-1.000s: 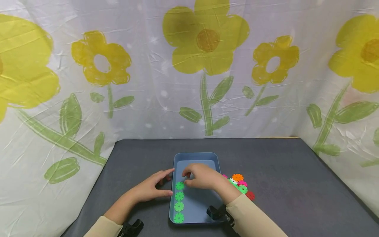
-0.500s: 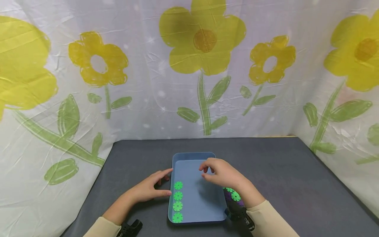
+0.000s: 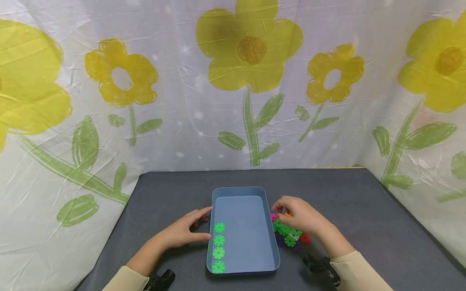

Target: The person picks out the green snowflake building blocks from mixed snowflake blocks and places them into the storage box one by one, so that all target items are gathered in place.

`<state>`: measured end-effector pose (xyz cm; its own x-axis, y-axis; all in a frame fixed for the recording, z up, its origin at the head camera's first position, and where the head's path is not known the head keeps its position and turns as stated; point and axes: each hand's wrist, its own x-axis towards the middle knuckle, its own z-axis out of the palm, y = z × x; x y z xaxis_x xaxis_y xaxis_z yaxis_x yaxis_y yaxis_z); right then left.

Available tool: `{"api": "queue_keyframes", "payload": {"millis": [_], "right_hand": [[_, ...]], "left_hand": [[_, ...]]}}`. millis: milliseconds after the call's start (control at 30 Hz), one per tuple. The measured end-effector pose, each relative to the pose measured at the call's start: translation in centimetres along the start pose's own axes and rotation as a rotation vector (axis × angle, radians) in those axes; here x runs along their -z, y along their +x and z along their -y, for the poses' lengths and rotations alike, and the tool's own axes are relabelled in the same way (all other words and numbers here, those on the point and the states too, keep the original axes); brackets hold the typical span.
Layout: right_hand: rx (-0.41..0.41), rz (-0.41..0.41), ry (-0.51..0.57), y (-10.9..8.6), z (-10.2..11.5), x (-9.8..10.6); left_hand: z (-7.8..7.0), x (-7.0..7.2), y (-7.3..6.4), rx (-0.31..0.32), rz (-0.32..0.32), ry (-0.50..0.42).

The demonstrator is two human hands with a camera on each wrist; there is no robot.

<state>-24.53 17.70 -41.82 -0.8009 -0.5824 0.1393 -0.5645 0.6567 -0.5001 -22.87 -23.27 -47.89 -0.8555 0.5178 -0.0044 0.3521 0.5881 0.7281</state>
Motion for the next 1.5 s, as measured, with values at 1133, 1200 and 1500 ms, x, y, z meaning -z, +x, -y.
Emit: {"api": "queue_keyframes", "payload": {"millis": [1133, 1200, 1500], "right_hand": [[-0.169, -0.065, -0.175, 0.3, -2.1, -1.6], [-0.159, -0.082, -0.173, 0.5, -1.6, -1.1], [-0.088, -0.122, -0.178, 1.9, 1.0, 0.0]], "left_hand": [[-0.5, 0.1, -0.3, -0.017, 0.013, -0.046], [-0.4, 0.1, -0.4, -0.012, 0.012, -0.047], [-0.1, 0.0, -0.1, -0.007, 0.012, -0.027]]}}
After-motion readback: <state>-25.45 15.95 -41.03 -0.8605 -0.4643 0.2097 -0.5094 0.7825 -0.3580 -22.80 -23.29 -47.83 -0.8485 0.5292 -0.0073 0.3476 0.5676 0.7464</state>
